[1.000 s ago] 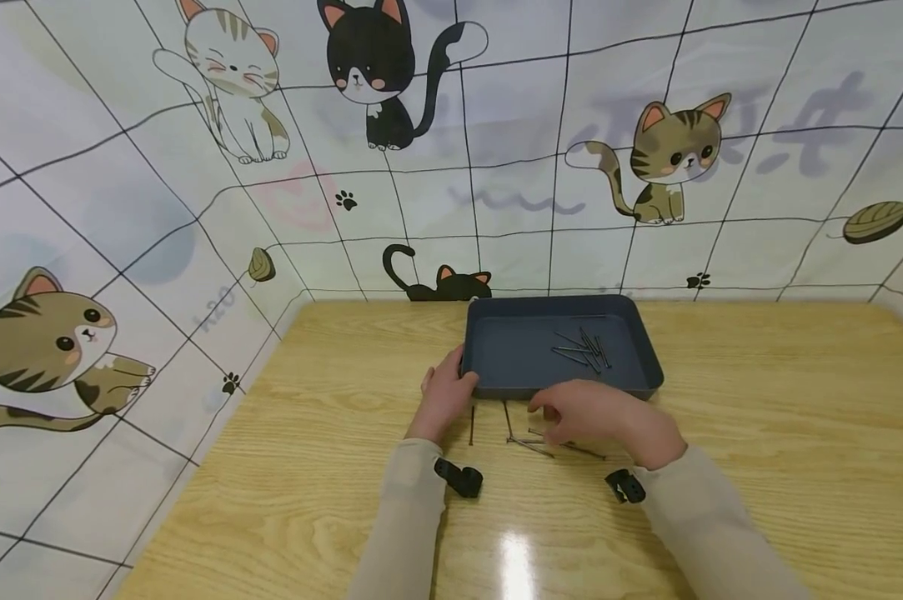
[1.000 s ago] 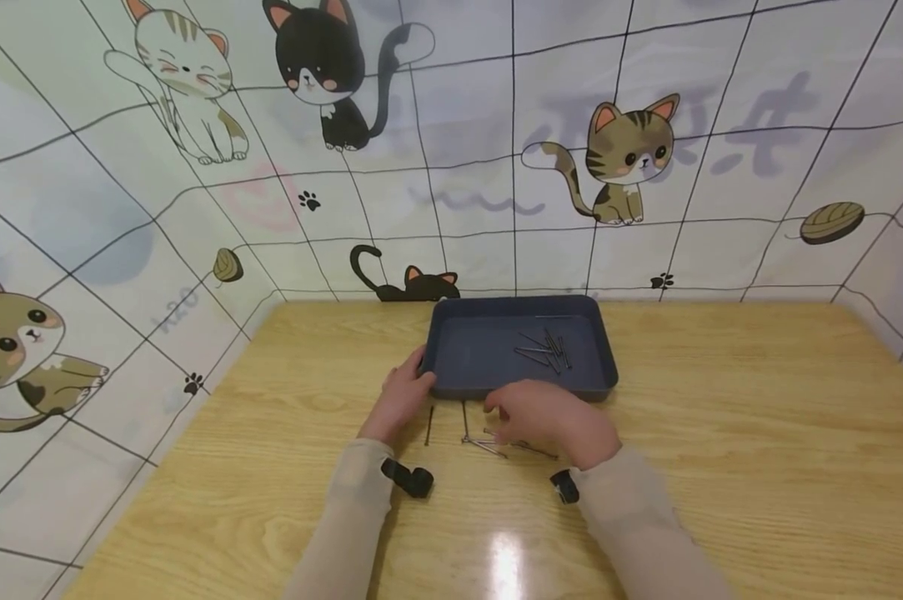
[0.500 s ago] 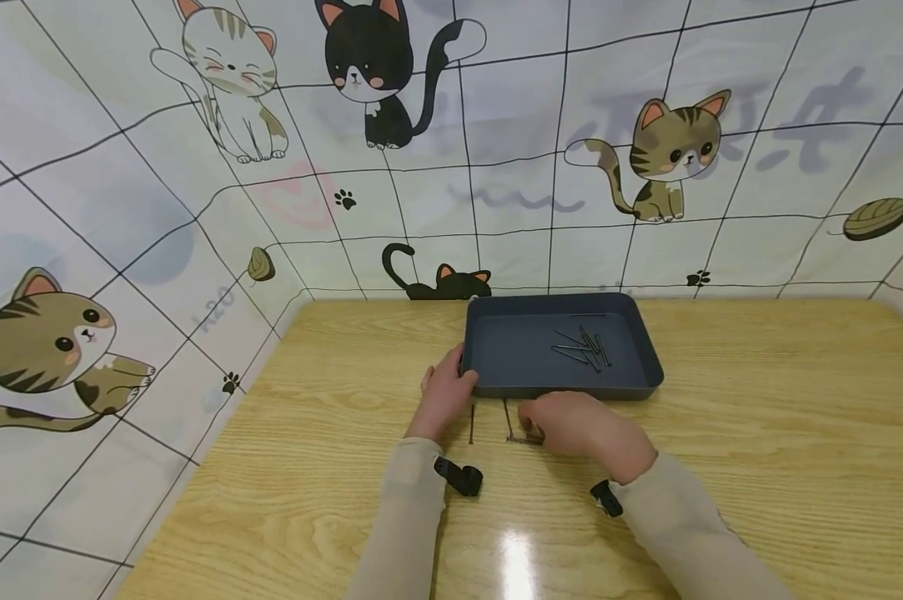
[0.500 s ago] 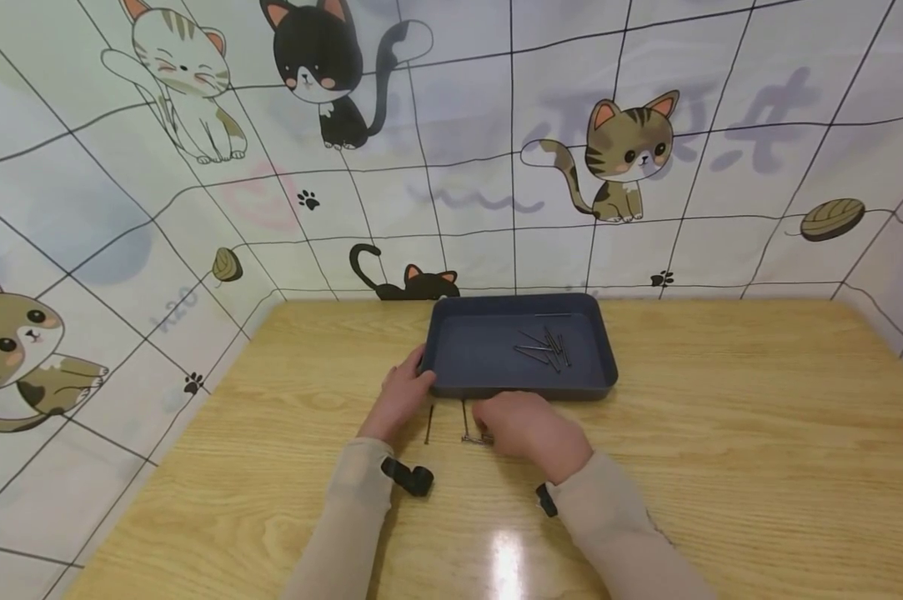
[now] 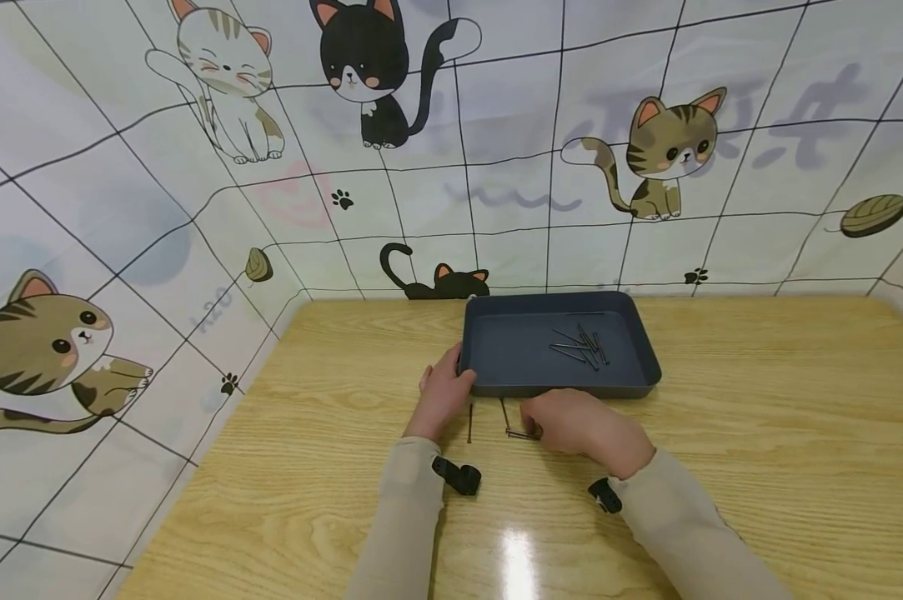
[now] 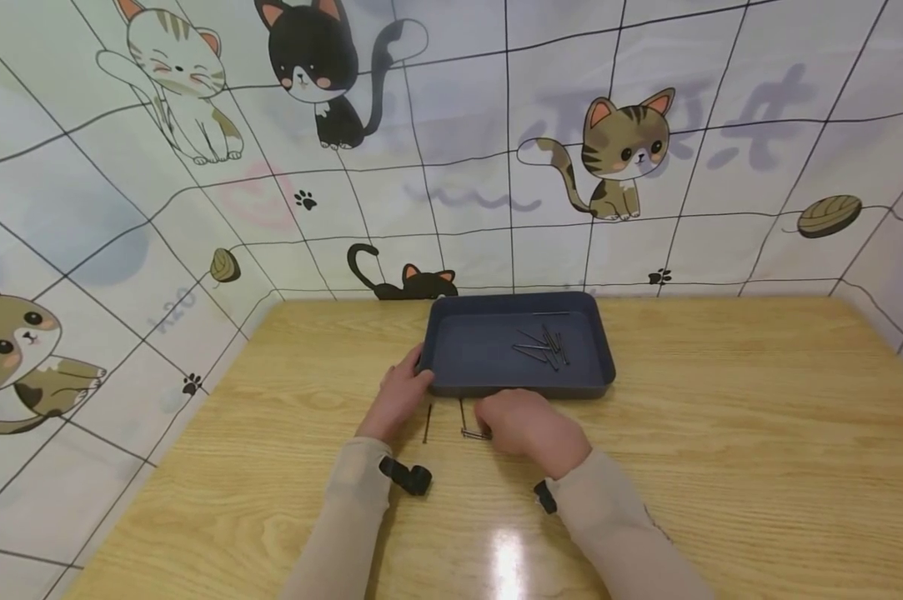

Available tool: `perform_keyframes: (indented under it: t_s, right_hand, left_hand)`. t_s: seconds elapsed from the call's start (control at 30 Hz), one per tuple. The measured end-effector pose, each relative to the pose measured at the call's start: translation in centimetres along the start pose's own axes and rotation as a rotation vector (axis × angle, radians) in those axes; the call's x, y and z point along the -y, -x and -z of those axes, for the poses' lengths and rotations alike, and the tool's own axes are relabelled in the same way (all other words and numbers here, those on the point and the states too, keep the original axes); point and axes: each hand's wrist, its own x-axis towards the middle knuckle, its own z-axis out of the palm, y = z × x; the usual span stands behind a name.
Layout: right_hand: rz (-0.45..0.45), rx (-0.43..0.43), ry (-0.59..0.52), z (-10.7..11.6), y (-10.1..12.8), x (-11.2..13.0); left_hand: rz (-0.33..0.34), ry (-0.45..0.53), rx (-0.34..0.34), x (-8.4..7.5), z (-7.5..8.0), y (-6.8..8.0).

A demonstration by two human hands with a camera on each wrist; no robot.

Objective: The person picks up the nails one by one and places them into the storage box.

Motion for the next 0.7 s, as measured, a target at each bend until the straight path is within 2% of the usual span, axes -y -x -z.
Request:
perform_keyframes:
  t_s: [0.33,0.53,0.7]
  right_hand:
    - [-0.060,0.000,-0.058,0.3,-0.1,-0.4]
    - [-0.023,-0.031,-0.053,1.3,0.3,-0.7]
    - [-0.010,-0.060,-0.115,2.1,0.7,-0.8]
  left_hand:
    - [0.003,0.000,-0.002,0.0,-0.1,-0.1]
    - [0.001,-0.005,-0.005,-0.1,0.0,-0.1]
    - [0.004,0.008,-0.004,-0.1,-0.1,-0.1]
